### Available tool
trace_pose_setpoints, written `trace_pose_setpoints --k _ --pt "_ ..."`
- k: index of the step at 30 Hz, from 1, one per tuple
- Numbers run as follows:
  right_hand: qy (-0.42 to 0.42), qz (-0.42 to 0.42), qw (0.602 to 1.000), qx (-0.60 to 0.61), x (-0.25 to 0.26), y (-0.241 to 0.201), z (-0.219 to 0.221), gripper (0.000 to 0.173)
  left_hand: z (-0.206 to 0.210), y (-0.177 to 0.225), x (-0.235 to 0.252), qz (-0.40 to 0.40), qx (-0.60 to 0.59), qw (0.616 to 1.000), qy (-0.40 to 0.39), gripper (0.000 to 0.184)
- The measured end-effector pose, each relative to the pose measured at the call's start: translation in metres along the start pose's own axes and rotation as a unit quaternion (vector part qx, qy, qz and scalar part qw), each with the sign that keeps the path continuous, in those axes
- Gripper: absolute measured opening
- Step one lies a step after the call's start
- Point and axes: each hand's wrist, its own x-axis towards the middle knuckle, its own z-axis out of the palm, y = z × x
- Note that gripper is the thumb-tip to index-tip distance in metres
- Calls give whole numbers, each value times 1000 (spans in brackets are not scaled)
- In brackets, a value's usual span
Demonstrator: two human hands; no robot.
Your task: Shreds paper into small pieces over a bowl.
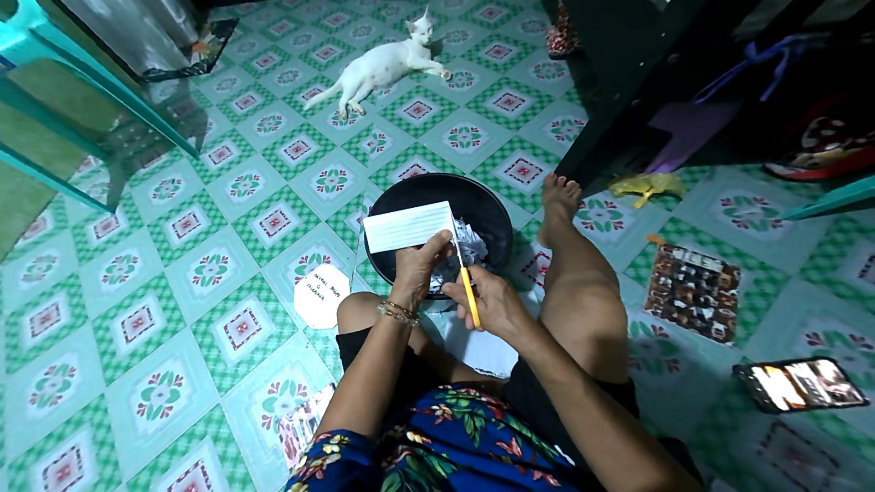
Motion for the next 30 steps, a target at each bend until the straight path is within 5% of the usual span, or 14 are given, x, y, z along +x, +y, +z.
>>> trace_pose_setpoints --k 30 --pt "-14 19 996 89 10 -10 -7 35 -3 -2 -2 4 32 999 -27 10"
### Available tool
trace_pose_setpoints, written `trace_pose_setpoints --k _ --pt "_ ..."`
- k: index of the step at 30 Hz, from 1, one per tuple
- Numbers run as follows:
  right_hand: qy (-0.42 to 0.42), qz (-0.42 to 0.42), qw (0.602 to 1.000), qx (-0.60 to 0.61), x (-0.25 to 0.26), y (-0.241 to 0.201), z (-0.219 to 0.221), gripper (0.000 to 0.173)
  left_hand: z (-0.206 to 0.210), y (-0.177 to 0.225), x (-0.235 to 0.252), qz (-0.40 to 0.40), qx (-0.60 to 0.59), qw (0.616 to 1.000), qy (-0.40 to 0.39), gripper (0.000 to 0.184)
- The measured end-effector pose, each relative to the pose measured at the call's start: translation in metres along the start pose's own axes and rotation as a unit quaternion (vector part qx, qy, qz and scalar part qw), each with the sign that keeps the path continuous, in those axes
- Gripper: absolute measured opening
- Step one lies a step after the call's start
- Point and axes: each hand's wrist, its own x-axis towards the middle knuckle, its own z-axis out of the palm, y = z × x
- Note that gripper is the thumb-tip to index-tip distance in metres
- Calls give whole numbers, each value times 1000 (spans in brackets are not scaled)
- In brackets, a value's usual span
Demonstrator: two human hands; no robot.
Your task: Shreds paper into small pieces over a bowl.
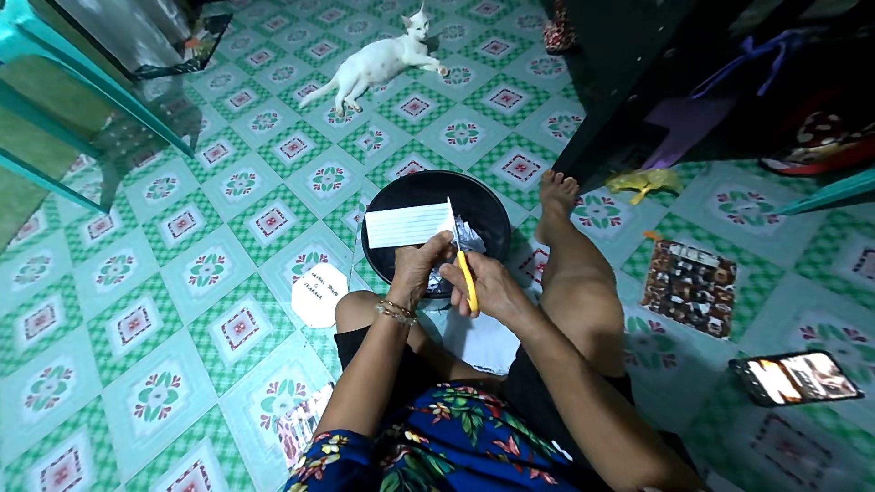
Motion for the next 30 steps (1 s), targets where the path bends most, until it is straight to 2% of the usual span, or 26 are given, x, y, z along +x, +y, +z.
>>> trace_pose_setpoints --k 11,17,20,26,30 --pt "10 -13 998 66 4 5 -1 24 3 3 -1 -26 3 999 24 8" --pt "9 -29 995 96 6 9 -1 19 2 0 -1 8 -3 1000 0 12" --pt "8 -33 994 104 4 11 -1 19 4 0 -1 0 -13 1000 27 12" --pt "-58 40 997 -23 -11 7 -1 34 7 1 11 -23 -66 993 93 6" --pt "-51 25 993 -101 -10 10 0 38 7 -1 12 -11 -74 993 87 9"
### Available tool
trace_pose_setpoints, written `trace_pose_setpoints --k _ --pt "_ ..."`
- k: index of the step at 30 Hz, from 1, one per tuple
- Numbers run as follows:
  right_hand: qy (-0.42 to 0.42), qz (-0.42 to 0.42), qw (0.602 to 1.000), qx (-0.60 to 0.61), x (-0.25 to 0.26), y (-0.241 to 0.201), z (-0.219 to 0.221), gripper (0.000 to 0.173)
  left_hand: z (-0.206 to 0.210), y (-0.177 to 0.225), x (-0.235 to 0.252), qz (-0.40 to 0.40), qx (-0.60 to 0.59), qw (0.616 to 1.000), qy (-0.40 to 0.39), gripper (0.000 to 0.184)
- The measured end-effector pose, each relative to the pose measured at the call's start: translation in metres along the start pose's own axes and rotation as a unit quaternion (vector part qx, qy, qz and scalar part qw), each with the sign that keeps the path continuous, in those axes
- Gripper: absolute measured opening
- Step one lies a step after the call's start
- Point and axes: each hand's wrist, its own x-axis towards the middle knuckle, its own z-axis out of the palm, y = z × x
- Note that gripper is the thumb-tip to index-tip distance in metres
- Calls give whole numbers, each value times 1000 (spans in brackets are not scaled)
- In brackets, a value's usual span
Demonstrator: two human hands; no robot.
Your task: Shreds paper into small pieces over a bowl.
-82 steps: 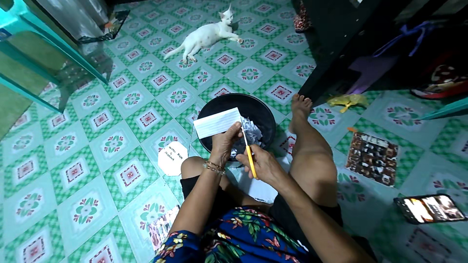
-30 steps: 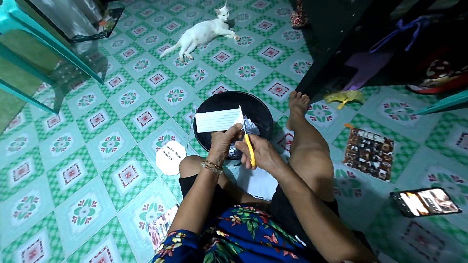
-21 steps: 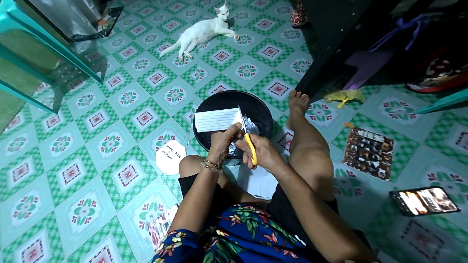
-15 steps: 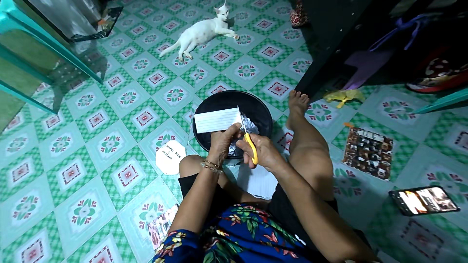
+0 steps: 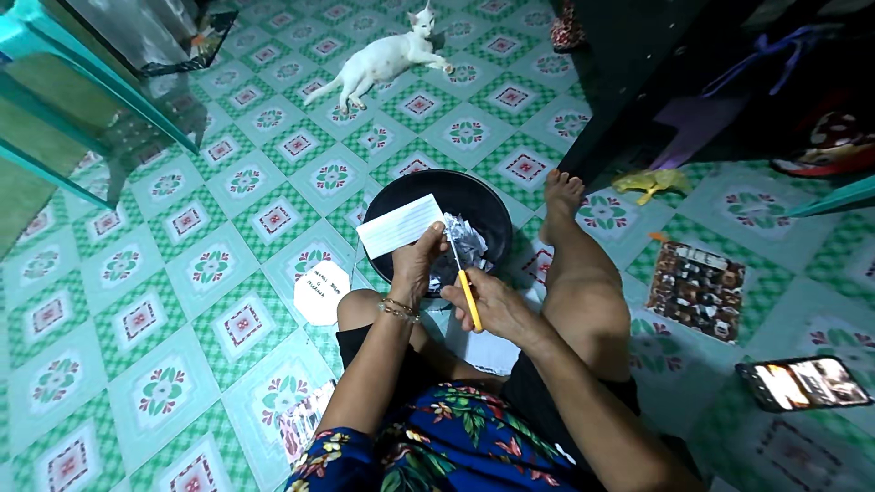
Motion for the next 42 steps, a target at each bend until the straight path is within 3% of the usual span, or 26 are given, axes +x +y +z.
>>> trace_pose_setpoints --k 15,42 --pt "42 -12 997 -64 1 -1 1 42 -1 -1 -2 7 39 999 -28 10" --pt "75 -58 995 -6 3 3 6 34 -1 -2 -4 20 15 999 -26 10"
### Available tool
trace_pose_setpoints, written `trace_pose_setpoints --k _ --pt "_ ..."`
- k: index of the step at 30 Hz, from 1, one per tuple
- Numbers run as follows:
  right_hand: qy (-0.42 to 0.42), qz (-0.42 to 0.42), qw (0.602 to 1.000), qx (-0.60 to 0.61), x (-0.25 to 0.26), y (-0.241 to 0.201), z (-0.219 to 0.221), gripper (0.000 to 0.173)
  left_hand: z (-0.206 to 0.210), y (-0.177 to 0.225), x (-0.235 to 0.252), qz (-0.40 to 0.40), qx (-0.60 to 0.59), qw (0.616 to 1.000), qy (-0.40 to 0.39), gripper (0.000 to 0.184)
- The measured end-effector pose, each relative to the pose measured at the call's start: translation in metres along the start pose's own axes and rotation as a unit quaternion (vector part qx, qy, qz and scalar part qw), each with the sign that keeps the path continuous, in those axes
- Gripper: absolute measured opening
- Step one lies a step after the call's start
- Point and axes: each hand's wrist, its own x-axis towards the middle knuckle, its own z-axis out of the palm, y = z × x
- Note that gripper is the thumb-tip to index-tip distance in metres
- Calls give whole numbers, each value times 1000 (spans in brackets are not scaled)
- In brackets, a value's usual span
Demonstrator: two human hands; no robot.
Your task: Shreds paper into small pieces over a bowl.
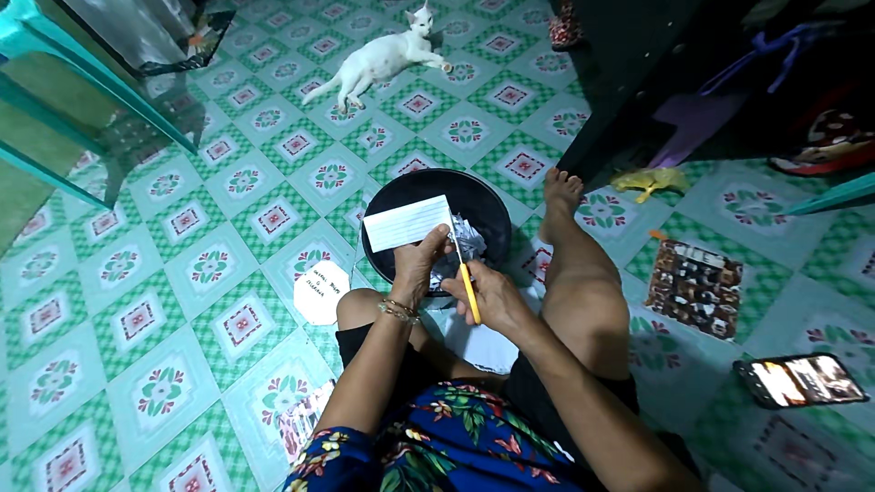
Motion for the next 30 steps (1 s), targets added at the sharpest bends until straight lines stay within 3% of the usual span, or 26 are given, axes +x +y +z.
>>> trace_pose_setpoints --k 6,30 --pt "-3 15 1000 14 3 -1 -3 36 -3 1 -1 -3 24 999 -39 12" --pt "0 19 993 116 10 -9 -6 33 -3 2 -2 -17 53 998 -37 7"
